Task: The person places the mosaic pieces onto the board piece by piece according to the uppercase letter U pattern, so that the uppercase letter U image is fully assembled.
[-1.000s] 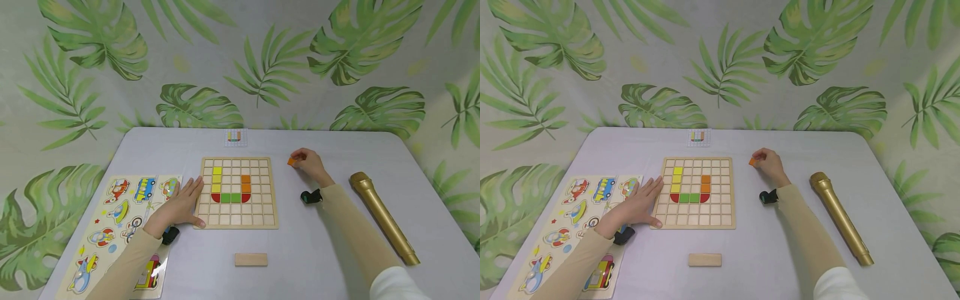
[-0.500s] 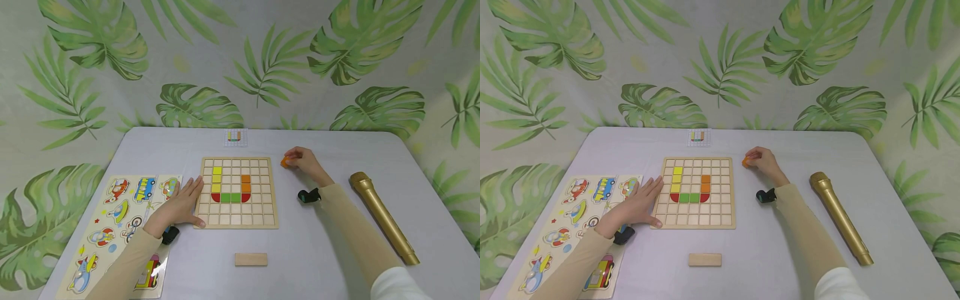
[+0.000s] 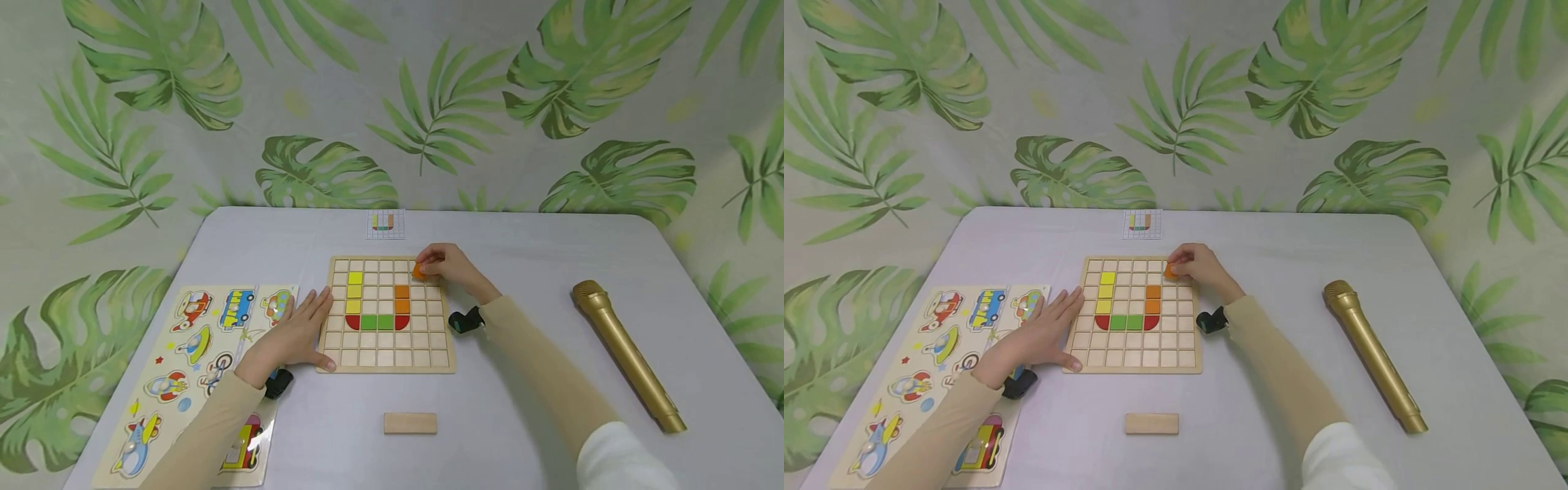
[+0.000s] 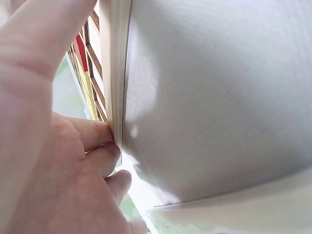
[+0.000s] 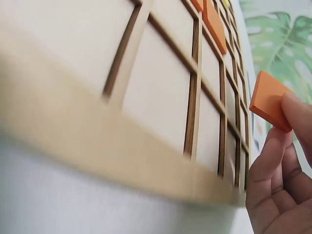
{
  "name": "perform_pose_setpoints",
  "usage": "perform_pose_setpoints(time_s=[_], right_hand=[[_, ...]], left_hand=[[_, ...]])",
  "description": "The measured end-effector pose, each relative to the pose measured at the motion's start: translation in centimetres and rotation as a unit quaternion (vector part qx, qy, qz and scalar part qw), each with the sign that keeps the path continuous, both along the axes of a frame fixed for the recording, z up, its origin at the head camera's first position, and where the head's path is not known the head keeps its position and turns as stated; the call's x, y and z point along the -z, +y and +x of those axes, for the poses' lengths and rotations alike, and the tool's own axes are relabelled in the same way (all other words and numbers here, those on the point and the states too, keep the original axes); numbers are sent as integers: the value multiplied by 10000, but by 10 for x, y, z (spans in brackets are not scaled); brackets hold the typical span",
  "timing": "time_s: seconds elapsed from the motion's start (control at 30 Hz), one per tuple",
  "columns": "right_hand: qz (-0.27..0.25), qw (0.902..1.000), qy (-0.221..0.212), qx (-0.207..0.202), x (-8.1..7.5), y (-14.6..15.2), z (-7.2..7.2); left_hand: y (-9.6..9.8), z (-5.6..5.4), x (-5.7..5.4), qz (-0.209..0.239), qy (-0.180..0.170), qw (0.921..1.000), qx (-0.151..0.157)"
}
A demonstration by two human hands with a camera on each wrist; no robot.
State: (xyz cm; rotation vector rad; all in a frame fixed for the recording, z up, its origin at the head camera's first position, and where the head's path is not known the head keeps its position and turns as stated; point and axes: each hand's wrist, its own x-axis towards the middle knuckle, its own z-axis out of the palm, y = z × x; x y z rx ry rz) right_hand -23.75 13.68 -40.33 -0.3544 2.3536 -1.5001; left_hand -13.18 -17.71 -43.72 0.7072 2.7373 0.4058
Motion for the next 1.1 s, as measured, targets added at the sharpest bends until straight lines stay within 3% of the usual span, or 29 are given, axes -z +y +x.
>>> perform_pose_setpoints(time_s=[0.07, 0.3, 0.57, 0.83, 0.97, 1.1], right_hand=[[26, 9999, 53, -112, -2, -8, 2], [287, 9990, 260, -244, 36, -22, -15], [899, 9938, 594, -273, 36, -34, -14], [1185, 9896, 779, -232, 36, -38, -10], [1093, 9907, 778, -238, 35, -35, -9], [664, 9965, 503, 46, 36, -27, -10]], left_hand=[[0, 0, 0, -6, -8, 10000, -2], [-1, 0, 1, -59, 15, 10000, 8], [-2, 0, 2, -37, -6, 10000, -2], [-1, 1, 0, -19, 6, 10000, 6], [-1, 0, 0, -16, 23, 10000, 24], [0, 0, 1, -5, 22, 10000, 41]])
